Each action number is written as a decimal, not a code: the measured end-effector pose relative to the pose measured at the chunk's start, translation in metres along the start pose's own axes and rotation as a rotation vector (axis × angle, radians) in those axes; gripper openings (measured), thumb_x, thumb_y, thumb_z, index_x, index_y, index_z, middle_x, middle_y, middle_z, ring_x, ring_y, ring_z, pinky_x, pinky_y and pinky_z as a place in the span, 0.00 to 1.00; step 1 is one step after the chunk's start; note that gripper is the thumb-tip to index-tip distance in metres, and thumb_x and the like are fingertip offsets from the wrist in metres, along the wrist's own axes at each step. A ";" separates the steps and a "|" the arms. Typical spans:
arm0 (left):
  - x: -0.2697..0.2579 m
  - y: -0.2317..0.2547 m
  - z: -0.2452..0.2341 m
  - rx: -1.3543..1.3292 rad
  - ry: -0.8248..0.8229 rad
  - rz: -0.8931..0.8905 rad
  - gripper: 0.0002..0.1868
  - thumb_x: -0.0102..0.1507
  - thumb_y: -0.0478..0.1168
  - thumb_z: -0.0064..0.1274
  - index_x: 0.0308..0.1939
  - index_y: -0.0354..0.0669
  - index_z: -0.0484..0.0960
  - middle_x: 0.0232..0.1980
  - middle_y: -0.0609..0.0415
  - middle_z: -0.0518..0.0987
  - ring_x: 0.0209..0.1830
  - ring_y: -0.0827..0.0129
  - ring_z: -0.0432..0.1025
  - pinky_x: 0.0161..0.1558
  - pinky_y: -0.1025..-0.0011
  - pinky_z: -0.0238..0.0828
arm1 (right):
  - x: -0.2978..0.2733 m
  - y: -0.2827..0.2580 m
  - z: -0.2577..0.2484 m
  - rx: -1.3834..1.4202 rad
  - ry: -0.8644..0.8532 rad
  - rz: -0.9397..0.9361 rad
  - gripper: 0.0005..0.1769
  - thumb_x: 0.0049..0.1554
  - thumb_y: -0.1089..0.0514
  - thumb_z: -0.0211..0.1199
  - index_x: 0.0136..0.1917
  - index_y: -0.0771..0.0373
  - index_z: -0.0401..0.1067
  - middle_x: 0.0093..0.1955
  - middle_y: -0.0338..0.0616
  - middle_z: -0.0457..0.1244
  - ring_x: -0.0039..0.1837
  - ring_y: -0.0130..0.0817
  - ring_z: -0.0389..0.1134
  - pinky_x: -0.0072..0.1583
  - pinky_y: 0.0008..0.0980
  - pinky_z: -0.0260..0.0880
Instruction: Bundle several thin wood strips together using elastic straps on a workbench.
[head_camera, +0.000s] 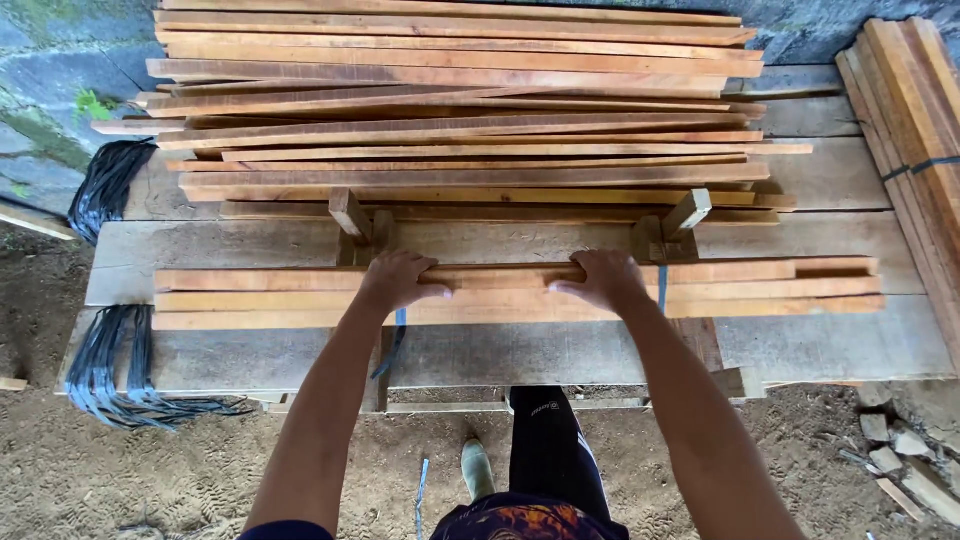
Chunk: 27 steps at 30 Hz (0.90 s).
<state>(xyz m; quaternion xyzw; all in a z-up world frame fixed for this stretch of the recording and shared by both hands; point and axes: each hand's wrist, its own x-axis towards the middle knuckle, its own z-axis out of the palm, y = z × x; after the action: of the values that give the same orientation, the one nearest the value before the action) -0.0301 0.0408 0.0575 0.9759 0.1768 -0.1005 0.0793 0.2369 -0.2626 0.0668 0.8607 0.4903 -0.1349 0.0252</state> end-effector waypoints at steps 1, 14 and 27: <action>0.022 -0.010 0.044 -0.001 0.000 0.001 0.45 0.59 0.84 0.39 0.68 0.66 0.77 0.62 0.63 0.81 0.67 0.66 0.72 0.70 0.62 0.64 | 0.006 0.006 0.021 -0.001 0.000 0.001 0.45 0.57 0.18 0.52 0.69 0.53 0.71 0.62 0.44 0.70 0.66 0.43 0.71 0.70 0.43 0.67; 0.048 0.059 0.073 0.031 0.481 -0.208 0.21 0.68 0.58 0.32 0.47 0.52 0.77 0.54 0.49 0.76 0.59 0.53 0.69 0.68 0.43 0.51 | 0.035 0.011 0.083 -0.099 0.530 0.034 0.32 0.63 0.23 0.48 0.51 0.52 0.71 0.46 0.39 0.65 0.54 0.39 0.69 0.64 0.44 0.63; 0.026 0.084 0.064 -0.075 0.607 0.171 0.37 0.66 0.64 0.44 0.75 0.51 0.69 0.71 0.44 0.74 0.74 0.47 0.65 0.74 0.46 0.50 | 0.031 -0.054 0.064 -0.120 0.580 -0.226 0.43 0.60 0.30 0.53 0.79 0.57 0.60 0.75 0.51 0.60 0.77 0.45 0.60 0.78 0.52 0.49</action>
<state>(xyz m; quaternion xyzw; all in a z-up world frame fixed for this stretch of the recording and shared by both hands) 0.0135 -0.0402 0.0002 0.9691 0.1134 0.2088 0.0669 0.1930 -0.2203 0.0016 0.8004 0.5766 0.1433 -0.0802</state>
